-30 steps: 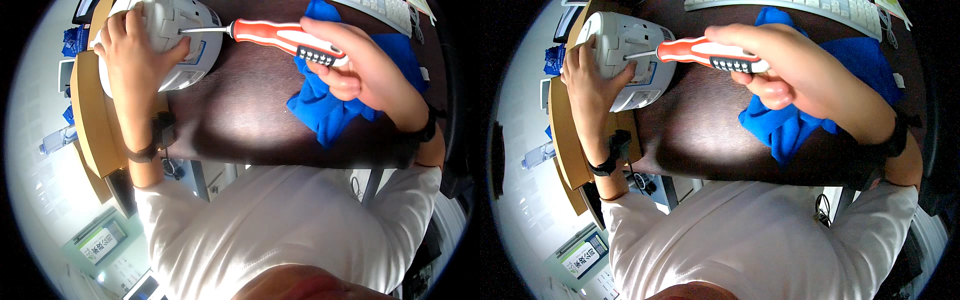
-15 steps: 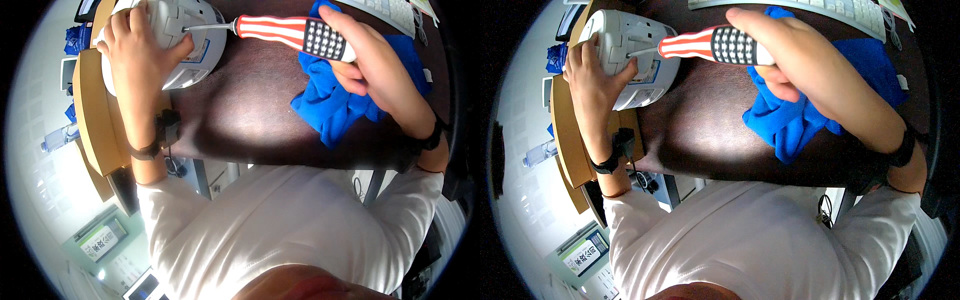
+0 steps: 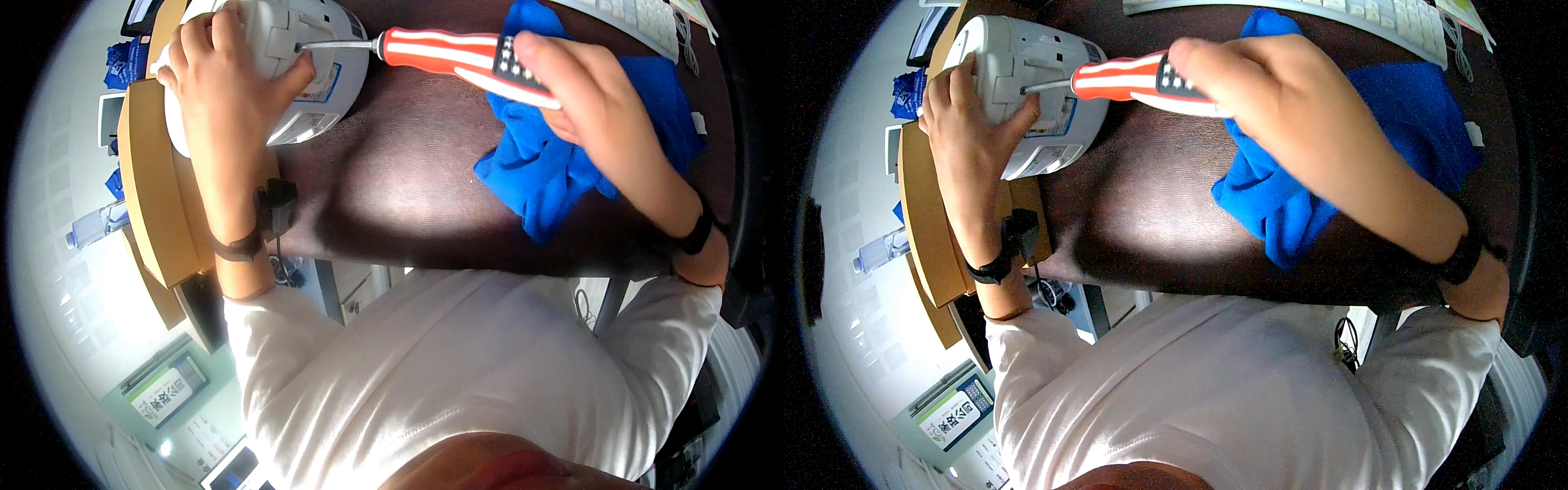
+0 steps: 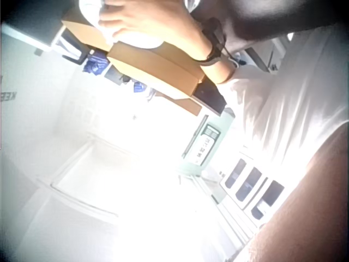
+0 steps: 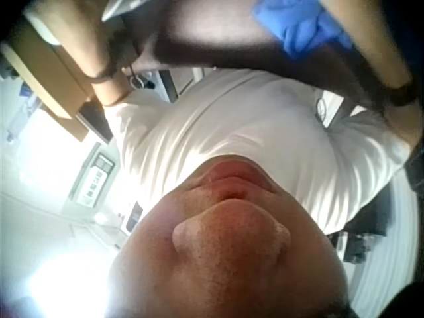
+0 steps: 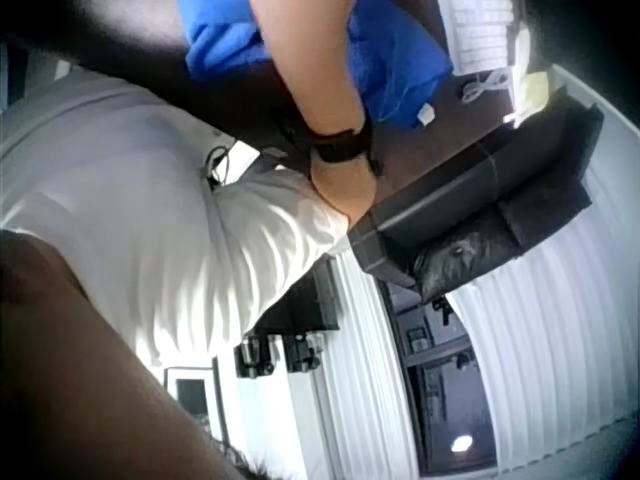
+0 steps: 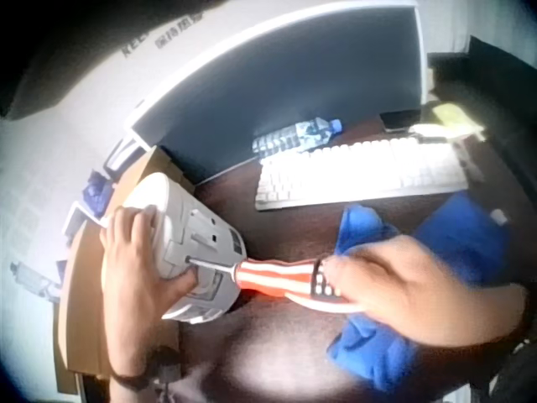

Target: The person uses a screwdriver to remove screws from a white plastic bracket, then attaches the bracket to the bottom of a white appliance. The person then uses the screwdriver to fasten the bracket to the appliance with screws.

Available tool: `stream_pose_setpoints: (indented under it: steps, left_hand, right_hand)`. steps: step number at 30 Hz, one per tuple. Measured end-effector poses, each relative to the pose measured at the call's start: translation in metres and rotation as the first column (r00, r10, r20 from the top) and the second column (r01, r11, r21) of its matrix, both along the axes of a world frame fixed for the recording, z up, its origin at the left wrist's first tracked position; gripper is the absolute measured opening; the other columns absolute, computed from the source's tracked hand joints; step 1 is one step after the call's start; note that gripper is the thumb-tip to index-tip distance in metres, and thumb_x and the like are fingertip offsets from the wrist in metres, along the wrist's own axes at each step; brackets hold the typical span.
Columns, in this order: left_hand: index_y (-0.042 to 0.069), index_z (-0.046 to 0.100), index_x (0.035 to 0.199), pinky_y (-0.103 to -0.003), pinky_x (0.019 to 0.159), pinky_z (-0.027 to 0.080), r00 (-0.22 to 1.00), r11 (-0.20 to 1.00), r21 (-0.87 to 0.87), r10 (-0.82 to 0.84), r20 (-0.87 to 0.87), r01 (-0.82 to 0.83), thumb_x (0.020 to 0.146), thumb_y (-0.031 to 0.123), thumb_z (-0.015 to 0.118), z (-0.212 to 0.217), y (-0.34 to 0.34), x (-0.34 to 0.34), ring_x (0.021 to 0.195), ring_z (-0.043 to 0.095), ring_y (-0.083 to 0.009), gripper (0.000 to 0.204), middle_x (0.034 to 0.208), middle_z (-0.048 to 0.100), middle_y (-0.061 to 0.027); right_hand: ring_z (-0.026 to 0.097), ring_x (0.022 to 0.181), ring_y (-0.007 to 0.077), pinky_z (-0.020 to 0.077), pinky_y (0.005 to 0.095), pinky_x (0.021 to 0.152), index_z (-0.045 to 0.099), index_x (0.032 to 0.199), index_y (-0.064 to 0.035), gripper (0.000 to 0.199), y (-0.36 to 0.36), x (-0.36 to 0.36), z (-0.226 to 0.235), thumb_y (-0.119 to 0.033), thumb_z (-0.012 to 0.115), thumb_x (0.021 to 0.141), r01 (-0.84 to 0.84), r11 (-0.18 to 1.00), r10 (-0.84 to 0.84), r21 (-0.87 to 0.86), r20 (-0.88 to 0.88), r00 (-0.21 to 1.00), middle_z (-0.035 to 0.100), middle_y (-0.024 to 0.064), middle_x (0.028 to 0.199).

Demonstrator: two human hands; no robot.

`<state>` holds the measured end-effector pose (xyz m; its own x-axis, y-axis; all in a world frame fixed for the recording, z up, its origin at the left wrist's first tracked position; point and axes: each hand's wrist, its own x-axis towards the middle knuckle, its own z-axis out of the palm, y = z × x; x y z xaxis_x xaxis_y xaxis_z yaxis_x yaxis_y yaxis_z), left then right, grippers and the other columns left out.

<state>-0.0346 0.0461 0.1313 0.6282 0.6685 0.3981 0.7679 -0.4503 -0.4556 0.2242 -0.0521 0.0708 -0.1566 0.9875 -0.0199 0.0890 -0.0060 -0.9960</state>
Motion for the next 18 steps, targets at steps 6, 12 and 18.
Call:
stream_pose_setpoints:
  steps: [6,12,18]
  left_hand:
    - [0.0,0.052,0.116,-0.046,0.091,0.037,1.0,1.0,-0.019,0.001,0.017,-0.001,0.061,0.04,0.078,0.0,-0.001,0.0,0.105,0.047,-0.0342,0.073,0.109,0.051,-0.0182]
    - [0.0,0.052,0.116,-0.045,0.091,0.037,1.0,1.0,0.006,-0.017,0.016,0.016,0.06,0.04,0.079,0.0,-0.001,-0.001,0.105,0.048,-0.0337,0.074,0.109,0.051,-0.0181]
    - [0.0,0.052,0.116,-0.045,0.091,0.037,1.0,1.0,0.011,0.001,0.007,-0.001,0.059,0.039,0.079,-0.001,-0.001,0.002,0.105,0.048,-0.0336,0.073,0.108,0.051,-0.0177]
  right_hand:
    - [0.051,0.056,0.008,0.0415,0.0184,0.049,0.049,0.102,-0.0047,0.03,0.0,-0.003,-0.001,-0.023,0.064,0.084,0.101,0.955,-0.106,0.279,0.002,0.994,0.052,0.0022,0.071]
    - [0.065,0.084,0.0215,0.0529,0.0273,0.068,0.049,0.107,-0.0022,0.046,-0.005,0.015,0.0,-0.013,0.076,0.072,-0.261,0.685,-0.219,0.68,0.534,0.817,0.062,0.0132,0.095]
    - [0.038,0.045,0.0043,0.0279,0.02,0.04,0.056,0.079,-0.0055,0.035,0.006,0.006,-0.017,-0.039,0.057,0.087,0.094,0.992,-0.09,0.079,-0.056,0.994,0.04,-0.0033,0.054]
